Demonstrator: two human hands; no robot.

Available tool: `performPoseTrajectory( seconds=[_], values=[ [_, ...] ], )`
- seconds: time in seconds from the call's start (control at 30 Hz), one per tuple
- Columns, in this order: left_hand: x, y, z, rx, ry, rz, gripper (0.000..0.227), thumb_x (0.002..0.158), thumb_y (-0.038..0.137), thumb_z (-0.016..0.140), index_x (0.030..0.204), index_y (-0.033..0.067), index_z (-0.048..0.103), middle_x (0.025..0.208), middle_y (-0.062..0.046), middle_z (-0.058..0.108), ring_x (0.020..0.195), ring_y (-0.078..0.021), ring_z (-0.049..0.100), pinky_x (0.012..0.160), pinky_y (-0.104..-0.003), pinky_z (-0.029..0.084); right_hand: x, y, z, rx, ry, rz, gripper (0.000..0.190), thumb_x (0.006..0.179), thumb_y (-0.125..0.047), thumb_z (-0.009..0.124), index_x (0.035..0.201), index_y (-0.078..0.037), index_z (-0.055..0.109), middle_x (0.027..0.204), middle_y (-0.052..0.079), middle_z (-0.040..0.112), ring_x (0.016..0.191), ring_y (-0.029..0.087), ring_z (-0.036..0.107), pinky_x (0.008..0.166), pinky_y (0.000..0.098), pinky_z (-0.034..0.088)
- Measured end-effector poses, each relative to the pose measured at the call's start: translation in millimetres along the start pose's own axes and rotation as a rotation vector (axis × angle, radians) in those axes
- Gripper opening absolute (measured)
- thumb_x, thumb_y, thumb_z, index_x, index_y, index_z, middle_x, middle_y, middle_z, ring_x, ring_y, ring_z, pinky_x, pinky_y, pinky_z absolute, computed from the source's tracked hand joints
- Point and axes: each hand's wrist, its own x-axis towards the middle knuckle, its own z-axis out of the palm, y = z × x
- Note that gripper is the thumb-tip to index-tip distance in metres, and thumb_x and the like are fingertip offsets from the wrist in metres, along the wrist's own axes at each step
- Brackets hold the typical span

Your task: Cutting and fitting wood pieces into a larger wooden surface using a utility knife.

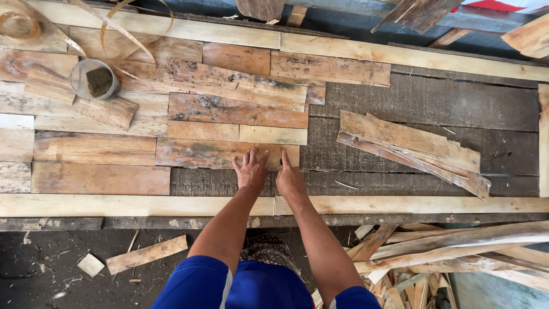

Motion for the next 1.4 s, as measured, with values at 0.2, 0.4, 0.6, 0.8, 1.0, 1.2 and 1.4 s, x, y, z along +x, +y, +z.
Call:
performPoseTrajectory(
  seconds=[0.2,0.4,0.6,0.8,1.0,1.2,1.4],
  values=[
    [2,-1,4,-0.01,0.001,0.003,0.064,0.099,0.039,0.062,0.157,0.0356,0.034,0.166,-0.003,0.023,0.153,-0.0245,0.022,0.119,-0.071,0.014,-18,8,11,-0.007,0.027,-0.052,0.073,0.101,-0.015,0.054,0.165,-0.011,0.019,0.074,0.015,0.072,0.062,0.032,0.071,0.061,0.045,0.063],
    [2,-2,10,0.025,0.011,0.016,0.065,0.1,0.038,0.061,0.158,0.0351,0.032,0.166,-0.004,0.023,0.153,-0.0247,0.022,0.119,-0.071,0.015,-40,28,38,0.05,0.052,-0.093,0.075,0.098,-0.012,0.058,0.163,-0.008,0.021,0.078,0.022,0.075,0.065,0.033,0.073,0.064,0.045,0.063],
    [3,-3,10,0.028,0.025,0.023,0.064,0.1,0.037,0.061,0.158,0.0345,0.032,0.166,-0.005,0.023,0.153,-0.0256,0.022,0.119,-0.071,0.015,-62,38,54,0.076,0.034,-0.051,0.071,0.099,-0.012,0.052,0.163,-0.01,0.021,0.083,0.024,0.075,0.068,0.04,0.072,0.065,0.0528,0.062],
    [2,-2,13,0.047,0.017,0.008,0.065,0.1,0.038,0.06,0.158,0.0367,0.031,0.167,-0.005,0.021,0.153,-0.0245,0.023,0.12,-0.07,0.016,-59,62,65,0.088,0.109,-0.149,0.07,0.1,-0.013,0.05,0.164,-0.013,0.021,0.092,0.023,0.076,0.065,0.033,0.072,0.061,0.0442,0.062],
    [3,-2,8,0.032,0.007,0.012,0.065,0.1,0.038,0.06,0.158,0.037,0.031,0.166,-0.004,0.022,0.153,-0.0251,0.022,0.12,-0.07,0.014,-41,34,30,0.187,0.103,-0.073,0.071,0.101,-0.014,0.049,0.165,-0.017,0.017,0.088,0.019,0.076,0.061,0.031,0.074,0.057,0.0411,0.063],
    [1,-1,5,0.011,0.014,0.014,0.063,0.1,0.039,0.06,0.157,0.0357,0.033,0.165,-0.004,0.023,0.152,-0.0248,0.022,0.12,-0.07,0.015,3,34,38,0.131,0.264,-0.187,0.074,0.099,-0.012,0.054,0.165,-0.017,0.02,0.084,0.022,0.074,0.068,0.04,0.072,0.062,0.0516,0.06],
    [-1,0,-2,-0.001,-0.001,0.006,0.064,0.1,0.038,0.062,0.157,0.0359,0.034,0.164,-0.003,0.024,0.153,-0.0234,0.022,0.12,-0.07,0.014,8,27,32,0.118,0.197,-0.124,0.074,0.1,-0.014,0.054,0.165,-0.019,0.019,0.082,0.023,0.074,0.072,0.041,0.073,0.066,0.0524,0.06]
  ],
)
